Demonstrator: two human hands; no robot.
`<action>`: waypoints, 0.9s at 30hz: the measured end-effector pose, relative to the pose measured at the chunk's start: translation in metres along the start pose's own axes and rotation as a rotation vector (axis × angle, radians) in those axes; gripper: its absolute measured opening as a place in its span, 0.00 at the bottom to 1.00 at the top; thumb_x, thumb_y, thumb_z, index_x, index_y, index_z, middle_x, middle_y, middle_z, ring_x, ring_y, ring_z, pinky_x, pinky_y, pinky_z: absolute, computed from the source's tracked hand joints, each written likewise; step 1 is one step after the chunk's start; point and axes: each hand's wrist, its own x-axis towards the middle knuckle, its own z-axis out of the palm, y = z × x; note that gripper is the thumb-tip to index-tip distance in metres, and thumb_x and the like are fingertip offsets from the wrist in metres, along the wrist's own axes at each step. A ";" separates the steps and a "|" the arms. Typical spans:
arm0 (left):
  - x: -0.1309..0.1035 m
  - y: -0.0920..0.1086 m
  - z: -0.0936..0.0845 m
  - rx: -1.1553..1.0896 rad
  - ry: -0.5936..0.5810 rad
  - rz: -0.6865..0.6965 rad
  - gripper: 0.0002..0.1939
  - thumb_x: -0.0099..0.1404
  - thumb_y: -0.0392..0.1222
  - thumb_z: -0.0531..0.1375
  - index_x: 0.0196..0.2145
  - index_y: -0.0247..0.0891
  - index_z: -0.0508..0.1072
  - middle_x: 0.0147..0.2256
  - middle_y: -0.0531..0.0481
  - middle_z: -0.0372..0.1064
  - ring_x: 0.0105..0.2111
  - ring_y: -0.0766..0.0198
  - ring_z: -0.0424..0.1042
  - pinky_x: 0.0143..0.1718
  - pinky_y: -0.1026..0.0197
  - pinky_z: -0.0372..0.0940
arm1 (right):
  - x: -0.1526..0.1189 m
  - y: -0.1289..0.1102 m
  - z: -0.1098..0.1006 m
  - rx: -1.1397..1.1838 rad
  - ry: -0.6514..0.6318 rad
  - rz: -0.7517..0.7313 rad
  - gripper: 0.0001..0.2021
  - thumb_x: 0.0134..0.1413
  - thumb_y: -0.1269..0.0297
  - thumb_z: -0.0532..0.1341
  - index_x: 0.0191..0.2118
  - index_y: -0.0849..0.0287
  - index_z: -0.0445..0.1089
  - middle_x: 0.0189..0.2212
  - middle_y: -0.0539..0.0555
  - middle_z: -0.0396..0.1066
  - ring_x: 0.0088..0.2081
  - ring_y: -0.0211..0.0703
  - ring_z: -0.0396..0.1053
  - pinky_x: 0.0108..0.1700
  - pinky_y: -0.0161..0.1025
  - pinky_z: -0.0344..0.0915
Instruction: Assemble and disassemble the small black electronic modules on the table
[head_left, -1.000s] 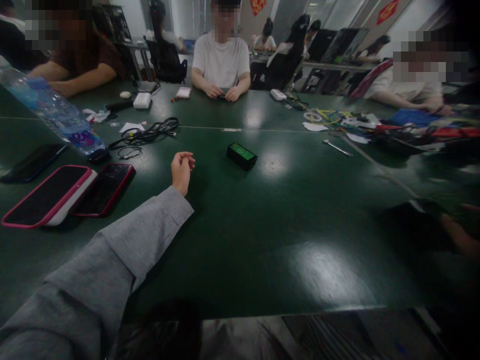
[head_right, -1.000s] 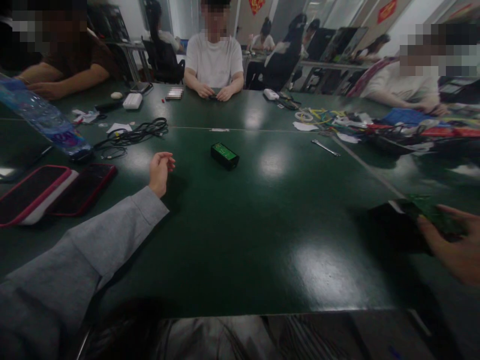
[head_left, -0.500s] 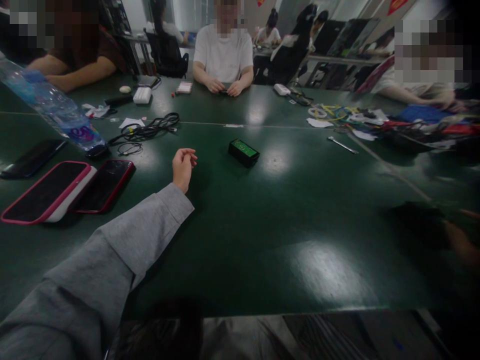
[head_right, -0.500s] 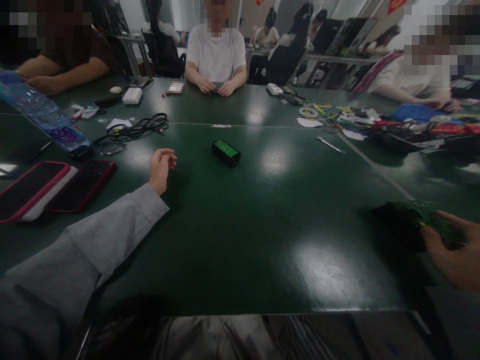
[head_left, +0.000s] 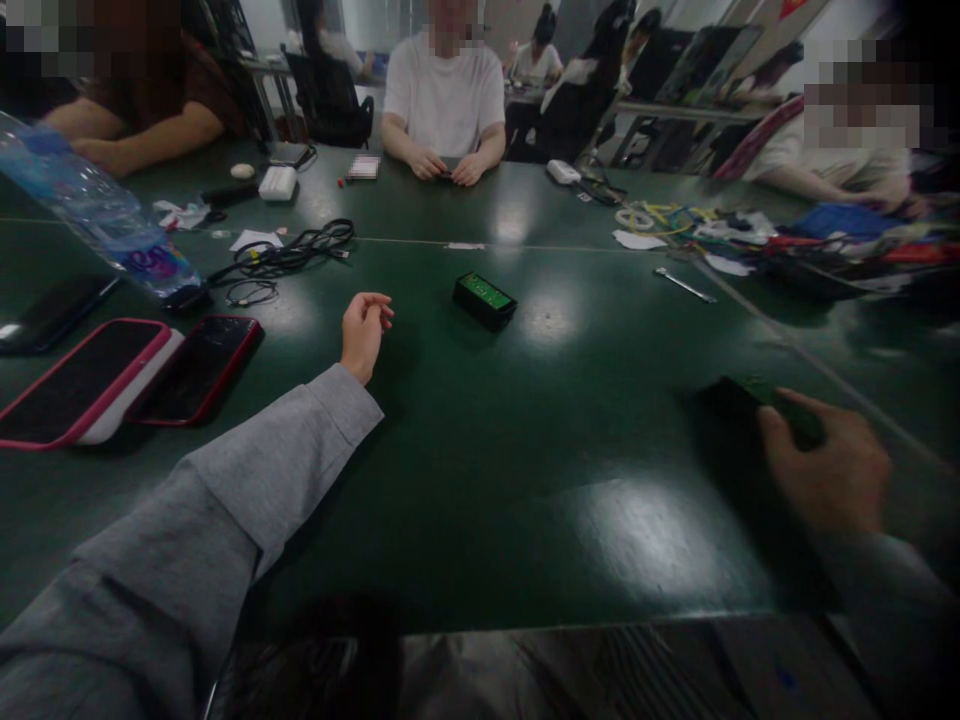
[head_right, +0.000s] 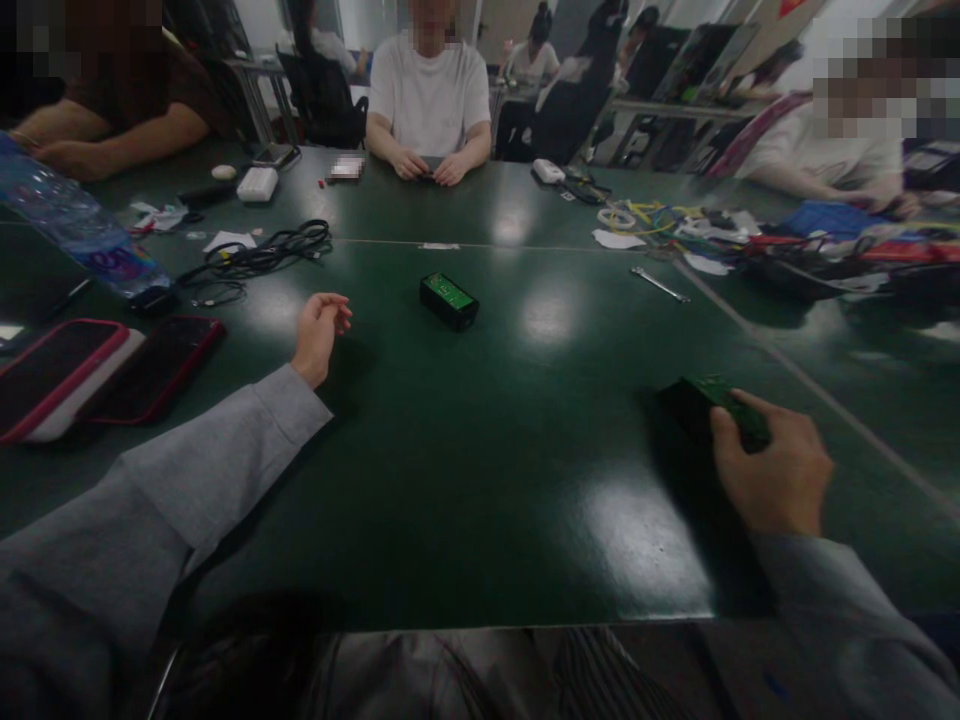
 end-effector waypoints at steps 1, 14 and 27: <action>0.000 0.000 0.000 0.003 -0.005 0.000 0.13 0.65 0.26 0.51 0.33 0.39 0.71 0.27 0.54 0.68 0.24 0.71 0.65 0.25 0.67 0.58 | -0.004 -0.028 0.008 -0.010 -0.022 -0.087 0.28 0.57 0.36 0.60 0.52 0.52 0.75 0.43 0.72 0.73 0.49 0.62 0.70 0.46 0.59 0.63; -0.002 0.001 -0.001 0.063 -0.017 0.068 0.10 0.64 0.28 0.53 0.34 0.39 0.72 0.31 0.53 0.69 0.32 0.68 0.69 0.37 0.64 0.65 | -0.021 -0.365 0.157 0.474 -0.471 -0.634 0.19 0.70 0.56 0.51 0.60 0.56 0.64 0.51 0.62 0.66 0.51 0.57 0.64 0.51 0.55 0.66; -0.007 0.001 0.003 0.173 -0.271 0.199 0.15 0.73 0.50 0.52 0.46 0.40 0.73 0.46 0.46 0.74 0.49 0.62 0.72 0.56 0.58 0.63 | -0.011 -0.364 0.182 0.644 -0.452 -0.523 0.20 0.71 0.59 0.47 0.61 0.57 0.65 0.48 0.61 0.66 0.49 0.53 0.63 0.54 0.54 0.63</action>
